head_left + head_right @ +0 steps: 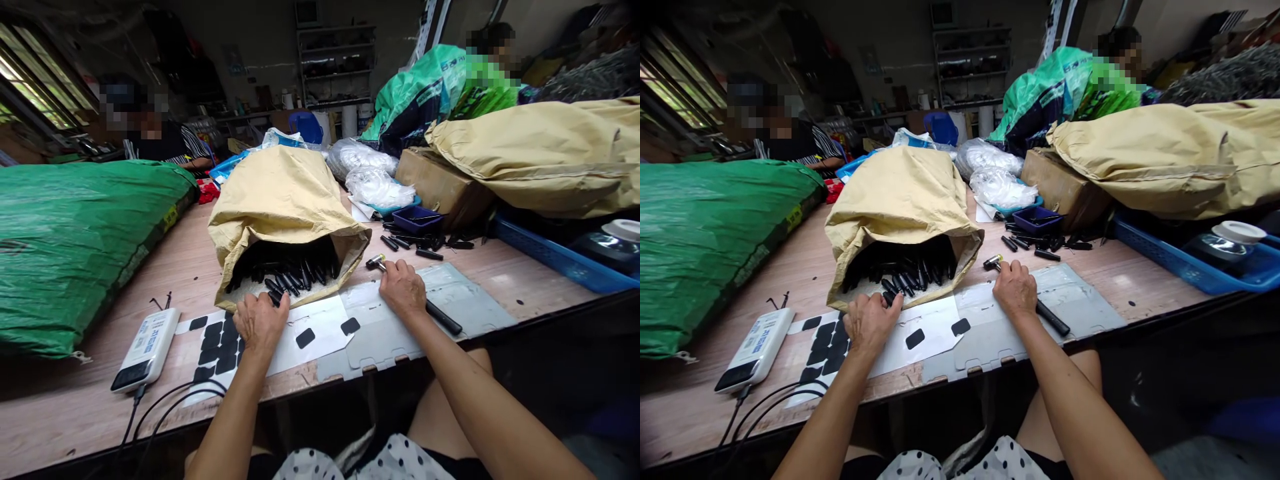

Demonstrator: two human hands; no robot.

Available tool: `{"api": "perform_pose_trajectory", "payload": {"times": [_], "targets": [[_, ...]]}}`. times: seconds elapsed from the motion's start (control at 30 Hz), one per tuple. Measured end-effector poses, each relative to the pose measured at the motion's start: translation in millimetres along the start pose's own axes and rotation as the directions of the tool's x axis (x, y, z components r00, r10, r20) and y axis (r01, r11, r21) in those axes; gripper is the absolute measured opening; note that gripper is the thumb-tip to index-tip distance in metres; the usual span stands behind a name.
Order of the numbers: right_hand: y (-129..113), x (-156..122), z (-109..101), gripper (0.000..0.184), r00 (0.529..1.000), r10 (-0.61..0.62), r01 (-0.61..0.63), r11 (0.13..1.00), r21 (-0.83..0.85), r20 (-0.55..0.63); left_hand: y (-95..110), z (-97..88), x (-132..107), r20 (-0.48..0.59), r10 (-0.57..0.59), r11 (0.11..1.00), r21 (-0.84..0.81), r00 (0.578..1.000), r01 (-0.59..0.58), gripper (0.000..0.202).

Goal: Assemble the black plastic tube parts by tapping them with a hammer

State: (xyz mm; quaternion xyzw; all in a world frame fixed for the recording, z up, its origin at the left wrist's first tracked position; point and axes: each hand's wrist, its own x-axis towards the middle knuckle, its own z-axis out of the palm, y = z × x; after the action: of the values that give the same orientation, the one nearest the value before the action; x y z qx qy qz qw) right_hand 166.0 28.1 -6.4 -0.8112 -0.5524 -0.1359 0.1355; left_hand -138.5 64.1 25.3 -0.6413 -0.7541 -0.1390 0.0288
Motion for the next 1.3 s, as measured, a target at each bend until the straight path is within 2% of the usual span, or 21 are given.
{"api": "perform_pose_trajectory", "payload": {"times": [0.07,0.13,0.2,0.27,0.33,0.4,0.47,0.53,0.57,0.67,0.77,0.97,1.07,1.2,1.3], "targets": [[0,0,0,0.027,1.0,-0.001,0.001,1.0,0.002,-0.006,-2,-2.4,0,0.086,0.0,1.0,0.004,0.996,-0.001,0.043],[1,0,0,0.027,1.0,-0.001,0.001,1.0,0.005,-0.009,-8,-4.8,2,0.09,0.003,1.0,-0.022,0.996,-0.001,0.038],[1,0,0,0.027,1.0,0.001,-0.001,1.0,0.004,-0.007,-15,-8.5,3,0.028,-0.003,0.998,-0.055,1.0,0.005,0.034],[0,0,0,0.028,1.0,0.0,0.0,1.0,0.003,-0.005,-18,-13.4,1,-0.102,0.01,0.993,-0.116,0.995,-0.022,0.032],[0,0,0,0.027,1.0,-0.001,0.001,1.0,0.002,-0.008,-13,-18.1,-8,-0.21,0.1,0.961,-0.232,0.973,-0.149,0.03],[0,0,1,0.026,1.0,0.0,0.0,1.0,0.0,-0.013,0,-20.4,-22,-0.217,0.291,0.864,-0.359,0.932,-0.353,0.024],[0,0,2,0.025,1.0,0.004,-0.004,1.0,-0.007,-0.017,20,-19.2,-36,-0.129,0.502,0.743,-0.443,0.855,-0.502,0.016],[0,0,2,0.025,1.0,0.003,-0.003,1.0,-0.014,-0.017,39,-15.2,-47,-0.007,0.623,0.689,-0.468,0.782,-0.553,0.01],[1,0,2,0.025,1.0,0.001,-0.002,1.0,-0.015,-0.016,46,-12.8,-49,0.048,0.642,0.692,-0.467,0.765,-0.551,0.01],[1,0,1,0.026,1.0,0.0,-0.001,1.0,-0.007,-0.013,58,-6.0,-50,0.144,0.625,0.726,-0.468,0.767,-0.504,0.013],[0,-1,1,0.027,1.0,0.007,-0.007,1.0,-0.002,-0.008,61,0.7,-46,0.162,0.625,0.708,-0.53,0.764,-0.467,0.017],[1,4,-4,0.031,0.998,0.024,-0.027,0.998,0.053,0.053,61,18.4,-48,0.071,0.618,0.619,-0.658,0.783,-0.429,0.014],[7,8,-17,0.033,0.993,0.059,-0.076,0.983,0.167,0.106,61,22.5,-48,0.055,0.617,0.597,-0.682,0.785,-0.423,0.015],[14,-7,-44,0.037,0.988,0.153,-0.151,0.894,0.423,0.029,60,23.6,-47,0.039,0.603,0.574,-0.715,0.797,-0.399,0.016],[10,-36,-61,0.035,1.0,0.026,-0.027,0.761,0.649,0.011,60,24.4,-47,0.037,0.597,0.566,-0.727,0.802,-0.389,0.015]]}}
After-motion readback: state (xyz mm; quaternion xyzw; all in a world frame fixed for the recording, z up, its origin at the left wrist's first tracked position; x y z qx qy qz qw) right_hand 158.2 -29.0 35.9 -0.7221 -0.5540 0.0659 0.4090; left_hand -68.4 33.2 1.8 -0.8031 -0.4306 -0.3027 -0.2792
